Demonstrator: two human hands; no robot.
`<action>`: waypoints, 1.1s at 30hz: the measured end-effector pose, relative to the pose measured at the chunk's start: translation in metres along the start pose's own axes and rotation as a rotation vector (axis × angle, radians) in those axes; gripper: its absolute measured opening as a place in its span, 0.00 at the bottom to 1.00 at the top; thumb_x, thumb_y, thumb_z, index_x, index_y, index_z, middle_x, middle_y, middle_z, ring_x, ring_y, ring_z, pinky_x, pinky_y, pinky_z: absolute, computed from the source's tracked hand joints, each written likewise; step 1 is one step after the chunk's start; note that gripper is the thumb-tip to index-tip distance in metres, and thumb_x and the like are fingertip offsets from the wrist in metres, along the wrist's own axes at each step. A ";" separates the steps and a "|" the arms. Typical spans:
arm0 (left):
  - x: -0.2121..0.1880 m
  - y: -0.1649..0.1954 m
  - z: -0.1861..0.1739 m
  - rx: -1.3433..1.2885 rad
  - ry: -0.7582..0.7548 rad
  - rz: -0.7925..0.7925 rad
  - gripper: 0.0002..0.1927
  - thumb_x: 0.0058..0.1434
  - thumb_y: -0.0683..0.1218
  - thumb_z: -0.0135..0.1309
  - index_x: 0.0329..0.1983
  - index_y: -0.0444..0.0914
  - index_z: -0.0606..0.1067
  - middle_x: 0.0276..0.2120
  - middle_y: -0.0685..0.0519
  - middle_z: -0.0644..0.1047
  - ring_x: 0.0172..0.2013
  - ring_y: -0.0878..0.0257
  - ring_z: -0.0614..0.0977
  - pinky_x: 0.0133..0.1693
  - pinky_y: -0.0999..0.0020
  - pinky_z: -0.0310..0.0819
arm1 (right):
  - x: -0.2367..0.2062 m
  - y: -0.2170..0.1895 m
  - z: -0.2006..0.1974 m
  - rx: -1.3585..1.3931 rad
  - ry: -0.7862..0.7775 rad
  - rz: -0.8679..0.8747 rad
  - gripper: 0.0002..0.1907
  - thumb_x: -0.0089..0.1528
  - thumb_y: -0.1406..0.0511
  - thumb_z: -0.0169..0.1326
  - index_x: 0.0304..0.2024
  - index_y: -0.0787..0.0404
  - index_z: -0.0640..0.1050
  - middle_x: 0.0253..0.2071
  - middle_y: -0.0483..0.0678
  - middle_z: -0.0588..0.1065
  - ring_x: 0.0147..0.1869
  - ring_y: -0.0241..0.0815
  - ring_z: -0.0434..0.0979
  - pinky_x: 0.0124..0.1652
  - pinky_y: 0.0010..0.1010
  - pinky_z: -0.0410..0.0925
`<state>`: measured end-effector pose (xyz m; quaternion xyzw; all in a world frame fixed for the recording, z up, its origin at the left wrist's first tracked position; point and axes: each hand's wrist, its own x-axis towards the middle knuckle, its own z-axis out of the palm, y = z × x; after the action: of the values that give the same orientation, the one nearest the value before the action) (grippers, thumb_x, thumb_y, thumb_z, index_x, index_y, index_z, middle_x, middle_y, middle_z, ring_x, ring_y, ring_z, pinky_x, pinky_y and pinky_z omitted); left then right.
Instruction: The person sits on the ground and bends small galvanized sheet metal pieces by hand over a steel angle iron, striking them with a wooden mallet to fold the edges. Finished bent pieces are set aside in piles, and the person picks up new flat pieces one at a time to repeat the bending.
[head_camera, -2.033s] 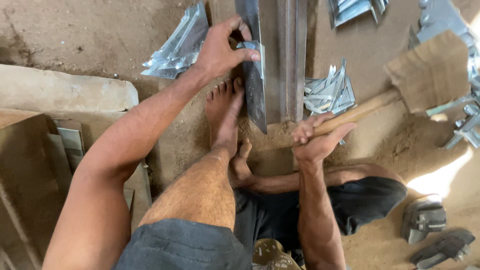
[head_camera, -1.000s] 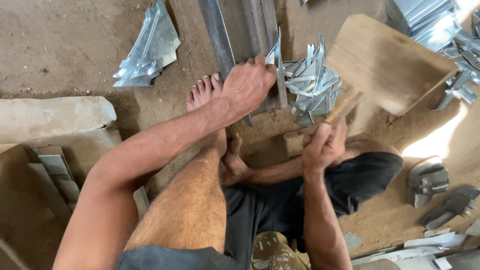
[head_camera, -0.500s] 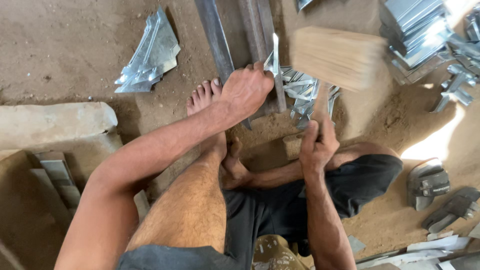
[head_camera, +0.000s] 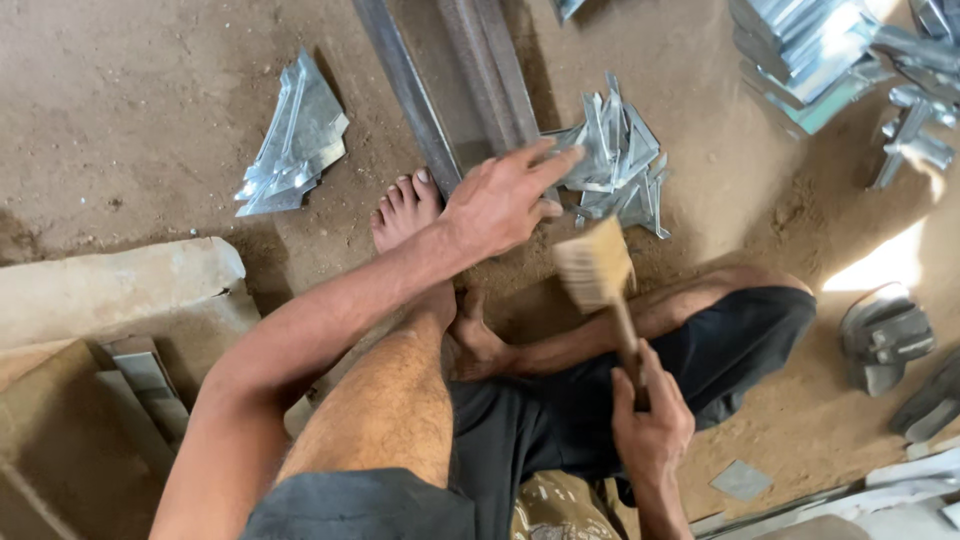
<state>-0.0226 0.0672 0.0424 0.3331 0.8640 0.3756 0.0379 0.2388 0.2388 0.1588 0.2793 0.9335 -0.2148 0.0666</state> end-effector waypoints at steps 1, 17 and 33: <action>-0.002 0.003 -0.005 0.112 0.110 0.098 0.22 0.54 0.53 0.60 0.50 0.40 0.82 0.45 0.39 0.81 0.29 0.53 0.85 0.13 0.79 0.77 | -0.007 -0.004 0.001 0.006 -0.063 -0.034 0.21 0.60 0.66 0.61 0.57 0.63 0.79 0.45 0.55 0.80 0.44 0.52 0.81 0.45 0.36 0.72; -0.169 -0.052 -0.015 -0.444 -0.048 -0.766 0.09 0.61 0.46 0.62 0.40 0.37 0.80 0.29 0.45 0.83 0.30 0.61 0.83 0.36 0.65 0.79 | 0.126 0.162 0.002 -0.155 0.673 -0.210 0.18 0.67 0.66 0.70 0.45 0.64 0.71 0.41 0.54 0.68 0.49 0.52 0.70 0.46 0.41 0.67; -0.125 -0.039 0.024 -0.240 0.382 -0.953 0.08 0.61 0.46 0.62 0.39 0.37 0.80 0.29 0.44 0.83 0.31 0.56 0.83 0.37 0.61 0.79 | 0.135 0.211 0.036 0.151 0.767 -0.081 0.20 0.70 0.62 0.68 0.39 0.67 0.71 0.34 0.53 0.73 0.42 0.49 0.75 0.45 0.41 0.70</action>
<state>0.0606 -0.0125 -0.0241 -0.1779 0.8621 0.4669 0.0844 0.2421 0.4477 0.0166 0.3061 0.8825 -0.1652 -0.3164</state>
